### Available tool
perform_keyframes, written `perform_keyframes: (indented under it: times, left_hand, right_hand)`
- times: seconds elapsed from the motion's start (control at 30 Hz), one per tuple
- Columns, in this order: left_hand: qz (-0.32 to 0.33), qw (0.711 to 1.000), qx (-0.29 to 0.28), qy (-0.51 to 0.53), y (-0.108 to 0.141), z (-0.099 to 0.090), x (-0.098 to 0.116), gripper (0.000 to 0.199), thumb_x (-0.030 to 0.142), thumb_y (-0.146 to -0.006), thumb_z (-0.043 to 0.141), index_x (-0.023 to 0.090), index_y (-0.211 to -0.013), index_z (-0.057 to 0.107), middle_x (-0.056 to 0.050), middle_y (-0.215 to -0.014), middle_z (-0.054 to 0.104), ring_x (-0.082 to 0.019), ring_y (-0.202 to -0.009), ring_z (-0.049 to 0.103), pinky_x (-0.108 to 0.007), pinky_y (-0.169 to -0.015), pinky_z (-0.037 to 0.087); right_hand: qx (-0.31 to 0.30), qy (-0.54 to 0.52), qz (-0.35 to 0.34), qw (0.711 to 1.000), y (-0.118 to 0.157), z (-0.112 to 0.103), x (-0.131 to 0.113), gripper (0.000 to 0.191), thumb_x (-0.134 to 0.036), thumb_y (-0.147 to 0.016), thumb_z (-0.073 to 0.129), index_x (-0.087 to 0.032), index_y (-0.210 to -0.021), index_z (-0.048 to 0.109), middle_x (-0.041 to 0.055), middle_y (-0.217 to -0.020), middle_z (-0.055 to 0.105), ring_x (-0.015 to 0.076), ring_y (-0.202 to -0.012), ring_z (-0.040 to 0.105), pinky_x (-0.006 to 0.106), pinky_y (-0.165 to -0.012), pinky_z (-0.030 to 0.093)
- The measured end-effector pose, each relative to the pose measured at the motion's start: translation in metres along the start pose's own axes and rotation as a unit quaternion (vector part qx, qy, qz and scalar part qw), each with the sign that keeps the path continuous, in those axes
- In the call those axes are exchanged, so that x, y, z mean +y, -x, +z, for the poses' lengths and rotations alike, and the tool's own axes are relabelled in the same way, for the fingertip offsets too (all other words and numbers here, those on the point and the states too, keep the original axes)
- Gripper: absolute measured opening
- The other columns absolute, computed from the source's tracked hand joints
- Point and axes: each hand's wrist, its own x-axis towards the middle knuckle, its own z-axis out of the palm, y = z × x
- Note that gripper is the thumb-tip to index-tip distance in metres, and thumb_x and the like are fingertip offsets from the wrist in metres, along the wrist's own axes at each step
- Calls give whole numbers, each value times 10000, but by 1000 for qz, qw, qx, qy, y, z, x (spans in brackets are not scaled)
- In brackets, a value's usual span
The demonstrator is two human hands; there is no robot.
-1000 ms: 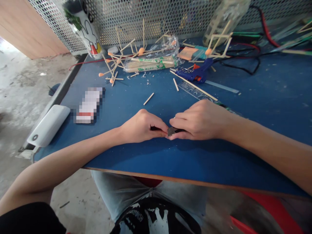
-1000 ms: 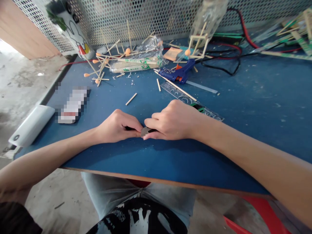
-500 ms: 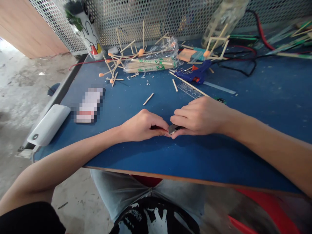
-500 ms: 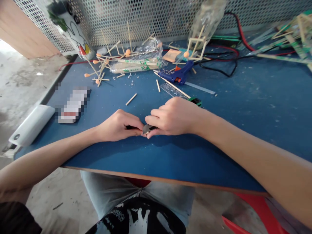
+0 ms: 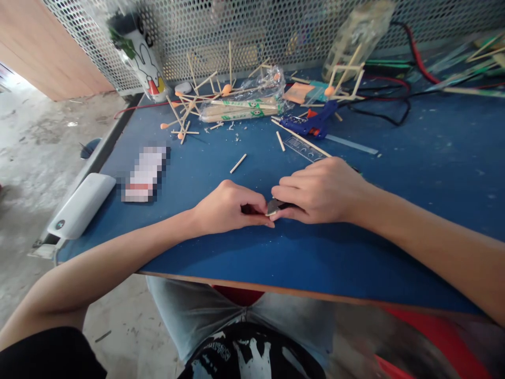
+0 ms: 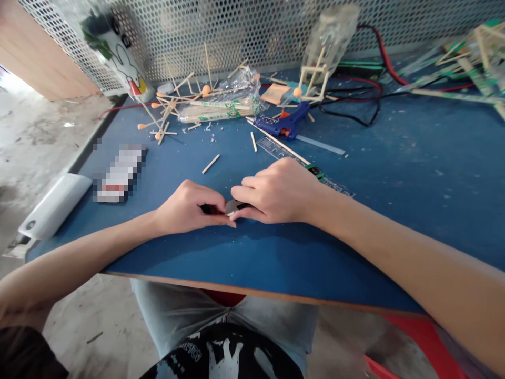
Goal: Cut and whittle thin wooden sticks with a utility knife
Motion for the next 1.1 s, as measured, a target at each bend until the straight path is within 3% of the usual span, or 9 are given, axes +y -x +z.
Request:
perform_keyframes:
  times: [0.2, 0.47, 0.67, 0.87, 1.1]
  left_hand:
    - [-1, 998, 25, -61, 2, 4, 3, 467, 493, -1129, 749, 193, -777, 807, 45, -610, 654, -59, -523, 482, -221, -515, 338]
    - [27, 996, 21, -86, 4, 3, 5, 409, 346, -1130, 752, 186, -754, 758, 40, -619, 641, -70, -522, 524, -231, -515, 338]
    - [19, 993, 19, -111, 5, 4, 4, 413, 364, -1140, 726, 200, -763, 760, 40, -613, 638, -79, -522, 543, -244, -517, 340]
    - [46, 992, 41, -113, 7, 4, 3, 313, 274, -1106, 766, 192, -805, 786, 38, -638, 691, -76, -531, 579, -235, -513, 356]
    - [21, 990, 54, -129, 8, 4, 3, 275, 273, -1100, 760, 204, -841, 823, 34, -671, 741, -76, -543, 619, -210, -537, 420]
  right_hand:
    - [-23, -5, 21, 1000, -2, -3, 0, 743, -711, -1212, 241, -226, -926, 726, 18, -683, 654, 179, -581, 521, 335, -602, 215]
    - [27, -4, 2, 1000, -4, 1, -3, 693, -669, -1227, 305, -215, -916, 726, 4, -674, 663, 169, -576, 530, 329, -597, 233]
    - [50, -19, 24, 998, -1, 5, -8, 636, -618, -1227, 336, -222, -889, 701, -4, -655, 652, 168, -548, 496, 343, -590, 157]
    - [-9, -50, 44, 998, 0, 3, -12, 593, -610, -1211, 376, -231, -896, 706, 4, -663, 670, 169, -564, 495, 355, -612, 139]
    - [5, -40, 56, 998, 0, 9, -11, 647, -631, -1215, 331, -229, -893, 722, 3, -650, 656, 163, -549, 505, 349, -591, 152]
